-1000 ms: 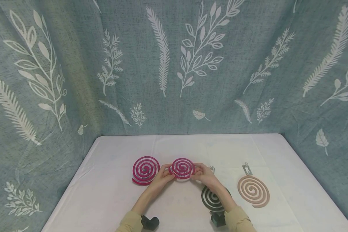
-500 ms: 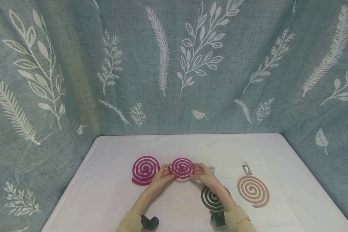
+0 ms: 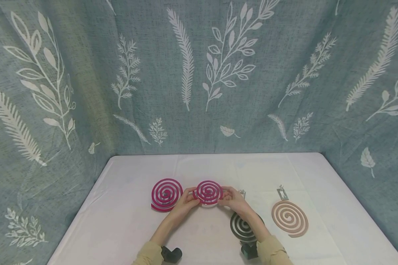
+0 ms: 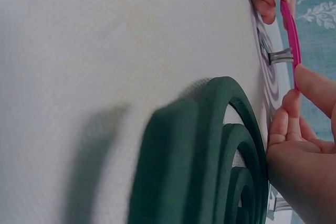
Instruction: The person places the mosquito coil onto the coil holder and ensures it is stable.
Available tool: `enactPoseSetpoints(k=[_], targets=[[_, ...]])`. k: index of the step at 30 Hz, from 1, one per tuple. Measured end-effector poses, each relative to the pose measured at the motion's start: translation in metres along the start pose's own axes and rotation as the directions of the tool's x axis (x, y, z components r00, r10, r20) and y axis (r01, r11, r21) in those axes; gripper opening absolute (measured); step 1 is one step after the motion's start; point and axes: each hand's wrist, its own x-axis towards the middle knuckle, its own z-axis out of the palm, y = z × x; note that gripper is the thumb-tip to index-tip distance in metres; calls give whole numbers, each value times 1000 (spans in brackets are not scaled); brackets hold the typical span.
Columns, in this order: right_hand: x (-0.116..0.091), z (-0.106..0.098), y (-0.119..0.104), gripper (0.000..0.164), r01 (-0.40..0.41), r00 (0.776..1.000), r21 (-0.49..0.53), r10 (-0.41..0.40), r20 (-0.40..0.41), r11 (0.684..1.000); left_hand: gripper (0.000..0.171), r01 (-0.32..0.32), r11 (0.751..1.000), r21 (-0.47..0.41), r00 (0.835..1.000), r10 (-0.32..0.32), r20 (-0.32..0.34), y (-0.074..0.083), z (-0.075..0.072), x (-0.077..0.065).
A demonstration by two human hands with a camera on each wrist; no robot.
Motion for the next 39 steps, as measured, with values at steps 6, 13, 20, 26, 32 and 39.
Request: enactPoseSetpoints(k=[6,13,20,26,32,39], targets=[[1,0,1,66,3,1000,4,-3,3,1000,53,-10,1000,6,1000,10,9,-2,-1,0],[0,0,1,66,12,1000,10,-13,7,1000,52,-5,1000,7,1000,5,10,-2,-1,0],[-1,-1,0,64,23,1000,8,-23,14,1000,51,-12,1000,-5,1000,12,9,1,0,-2],[-1,-1,0,63,23,1000,9,-23,9,1000,51,-11,1000,-7,1000,11,2,3,1,-2],[-1,0,0,63,19,1000,8,-19,6,1000,52,-10,1000,-3,1000,10,1,2,0,-1],[-2,0,-1,63,19,1000,8,-19,10,1000,52,-18,1000,-12,1000,18,13,1,0,0]])
